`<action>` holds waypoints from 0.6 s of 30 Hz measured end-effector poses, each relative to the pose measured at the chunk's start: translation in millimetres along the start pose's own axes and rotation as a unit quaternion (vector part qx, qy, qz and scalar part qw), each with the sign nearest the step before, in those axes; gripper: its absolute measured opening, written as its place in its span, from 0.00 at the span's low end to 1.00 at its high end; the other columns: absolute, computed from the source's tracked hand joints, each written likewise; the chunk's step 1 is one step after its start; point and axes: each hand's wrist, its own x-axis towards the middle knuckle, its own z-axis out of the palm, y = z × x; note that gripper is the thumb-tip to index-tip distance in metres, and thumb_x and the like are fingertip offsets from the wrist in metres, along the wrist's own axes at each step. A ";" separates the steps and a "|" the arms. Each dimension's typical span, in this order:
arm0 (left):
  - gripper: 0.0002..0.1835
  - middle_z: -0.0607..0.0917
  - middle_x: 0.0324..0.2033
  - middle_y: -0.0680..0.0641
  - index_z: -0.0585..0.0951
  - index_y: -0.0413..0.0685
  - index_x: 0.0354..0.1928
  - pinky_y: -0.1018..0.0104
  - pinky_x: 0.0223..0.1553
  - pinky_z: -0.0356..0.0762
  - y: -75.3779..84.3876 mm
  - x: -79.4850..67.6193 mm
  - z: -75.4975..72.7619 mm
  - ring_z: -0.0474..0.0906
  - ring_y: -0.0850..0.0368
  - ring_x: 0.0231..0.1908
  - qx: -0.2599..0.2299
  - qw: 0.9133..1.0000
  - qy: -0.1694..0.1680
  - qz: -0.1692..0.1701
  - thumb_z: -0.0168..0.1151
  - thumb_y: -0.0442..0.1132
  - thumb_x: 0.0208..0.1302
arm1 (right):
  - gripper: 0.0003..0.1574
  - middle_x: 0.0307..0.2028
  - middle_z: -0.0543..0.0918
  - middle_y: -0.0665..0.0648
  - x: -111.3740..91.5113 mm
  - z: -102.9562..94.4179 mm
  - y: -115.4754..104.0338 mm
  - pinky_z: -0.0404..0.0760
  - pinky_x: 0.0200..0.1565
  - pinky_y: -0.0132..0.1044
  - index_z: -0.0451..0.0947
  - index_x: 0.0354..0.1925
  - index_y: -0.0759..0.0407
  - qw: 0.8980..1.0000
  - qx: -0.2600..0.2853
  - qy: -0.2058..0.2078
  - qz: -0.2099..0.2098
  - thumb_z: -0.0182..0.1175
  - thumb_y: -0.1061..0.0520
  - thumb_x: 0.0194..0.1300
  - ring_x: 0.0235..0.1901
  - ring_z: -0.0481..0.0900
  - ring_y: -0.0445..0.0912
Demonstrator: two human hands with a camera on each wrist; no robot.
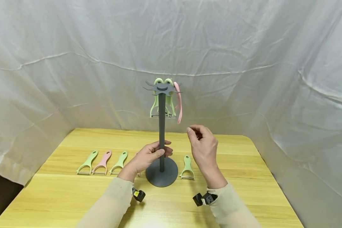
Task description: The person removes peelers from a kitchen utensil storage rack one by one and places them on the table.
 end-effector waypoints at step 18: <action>0.21 0.87 0.57 0.39 0.77 0.48 0.72 0.53 0.64 0.79 -2.0 0.9 -0.7 0.86 0.46 0.59 -0.001 1.000 0.005 0.003 0.57 0.40 0.81 | 0.12 0.37 0.89 0.54 17.8 -15.4 -42.4 0.76 0.36 0.26 0.90 0.47 0.56 0.995 0.067 0.027 -0.064 0.67 0.50 0.75 0.33 0.80 0.39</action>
